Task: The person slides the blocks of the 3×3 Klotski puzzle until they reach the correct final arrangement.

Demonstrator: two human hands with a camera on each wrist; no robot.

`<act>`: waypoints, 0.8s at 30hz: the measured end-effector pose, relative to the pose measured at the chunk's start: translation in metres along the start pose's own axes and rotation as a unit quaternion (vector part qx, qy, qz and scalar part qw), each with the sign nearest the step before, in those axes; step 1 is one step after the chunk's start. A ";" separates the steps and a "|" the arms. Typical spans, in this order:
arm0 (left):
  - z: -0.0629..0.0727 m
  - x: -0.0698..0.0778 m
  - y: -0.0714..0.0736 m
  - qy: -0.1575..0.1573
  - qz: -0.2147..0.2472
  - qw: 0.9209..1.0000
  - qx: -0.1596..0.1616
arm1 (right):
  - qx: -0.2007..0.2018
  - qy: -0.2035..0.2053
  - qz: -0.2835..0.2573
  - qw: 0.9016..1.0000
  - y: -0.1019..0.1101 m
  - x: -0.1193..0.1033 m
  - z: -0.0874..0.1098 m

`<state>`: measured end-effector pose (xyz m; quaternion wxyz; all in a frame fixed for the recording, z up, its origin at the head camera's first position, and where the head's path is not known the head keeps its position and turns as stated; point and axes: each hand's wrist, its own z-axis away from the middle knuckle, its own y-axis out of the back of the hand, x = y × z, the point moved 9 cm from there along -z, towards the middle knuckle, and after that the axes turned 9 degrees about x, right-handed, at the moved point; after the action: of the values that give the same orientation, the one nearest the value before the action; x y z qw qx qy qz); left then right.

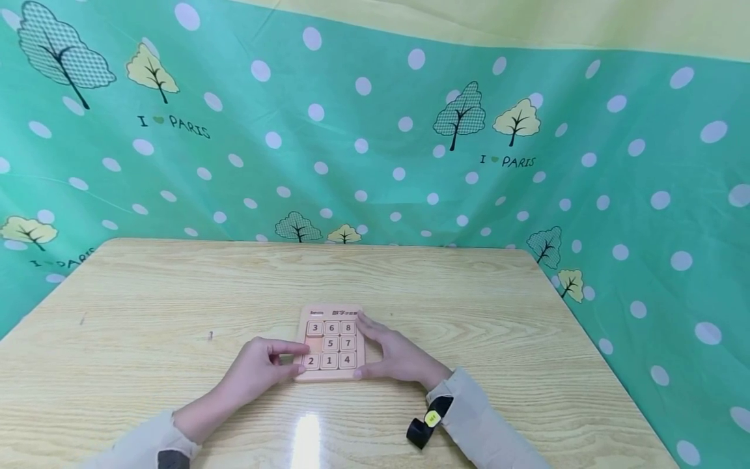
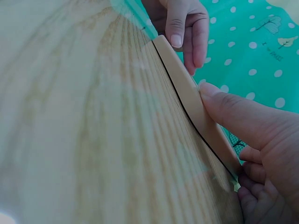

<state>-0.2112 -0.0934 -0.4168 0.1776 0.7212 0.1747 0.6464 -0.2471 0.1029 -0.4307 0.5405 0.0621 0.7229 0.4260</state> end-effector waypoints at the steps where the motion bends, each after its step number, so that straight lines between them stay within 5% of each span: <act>1: 0.001 0.000 0.000 0.000 -0.001 1.000 0.004 | 0.000 -0.001 0.000 1.000 0.000 0.000 0.000; 24: -0.006 0.002 -0.001 -0.001 -0.021 0.998 0.064 | -0.001 0.014 -0.002 1.000 0.001 -0.003 0.000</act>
<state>-0.2172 -0.0911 -0.4146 0.1448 0.7281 0.2310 0.6289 -0.2466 0.1015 -0.4282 0.5313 0.0540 0.7303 0.4260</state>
